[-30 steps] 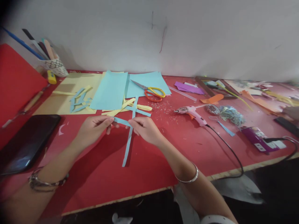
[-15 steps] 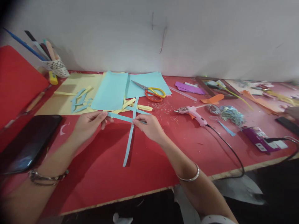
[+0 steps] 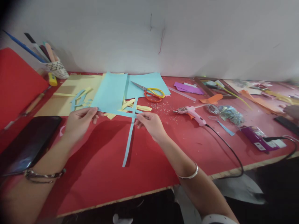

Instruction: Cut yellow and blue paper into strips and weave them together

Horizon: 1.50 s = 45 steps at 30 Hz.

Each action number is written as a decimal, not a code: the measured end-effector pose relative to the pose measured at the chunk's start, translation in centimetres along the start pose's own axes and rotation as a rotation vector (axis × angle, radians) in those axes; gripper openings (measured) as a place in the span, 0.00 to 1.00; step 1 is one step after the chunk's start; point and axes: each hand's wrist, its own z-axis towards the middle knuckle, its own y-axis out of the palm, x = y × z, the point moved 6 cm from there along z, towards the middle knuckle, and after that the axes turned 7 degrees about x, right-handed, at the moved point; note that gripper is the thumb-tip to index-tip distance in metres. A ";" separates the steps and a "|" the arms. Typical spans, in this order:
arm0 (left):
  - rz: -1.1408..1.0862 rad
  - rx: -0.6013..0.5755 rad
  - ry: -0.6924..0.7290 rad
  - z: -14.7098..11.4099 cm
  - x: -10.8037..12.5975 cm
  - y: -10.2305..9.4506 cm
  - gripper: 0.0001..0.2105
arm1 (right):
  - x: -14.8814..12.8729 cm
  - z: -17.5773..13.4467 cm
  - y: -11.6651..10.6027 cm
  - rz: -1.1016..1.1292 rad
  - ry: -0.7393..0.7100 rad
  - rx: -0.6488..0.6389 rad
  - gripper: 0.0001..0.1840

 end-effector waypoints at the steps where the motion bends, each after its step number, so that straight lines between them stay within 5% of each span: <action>1: -0.004 0.006 0.000 0.0 0.0 0.0 0.14 | 0.1 0.0 0.0 0.035 0.015 0.008 0.07; 12: -0.011 0.054 0.027 0.2 0.1 -0.4 0.13 | -0.1 0.1 -0.1 0.049 -0.020 0.034 0.08; 23: -0.046 0.081 0.020 -0.1 -0.2 -0.4 0.12 | -1.8 -0.5 0.0 -0.120 -0.256 0.076 0.09; 32: 0.017 0.167 0.029 0.2 -0.3 -1.1 0.08 | -2.1 -0.8 -0.1 -0.181 -0.292 0.074 0.08; 36: 0.230 0.280 0.312 -0.6 1.9 -1.5 0.08 | -2.6 -1.2 -0.1 -0.257 -0.366 0.070 0.09; 38: 0.408 0.195 0.599 -1.7 3.7 -0.2 0.11 | -3.2 -1.8 0.5 -0.335 -0.455 0.013 0.09; 41: 0.589 -0.130 0.920 -4.0 4.9 2.8 0.12 | -3.7 -3.0 2.0 -0.486 -0.606 -0.142 0.08; 45: 0.708 -0.457 0.945 -5.3 4.2 5.0 0.10 | -3.7 -3.4 2.7 -0.563 -0.677 -0.212 0.08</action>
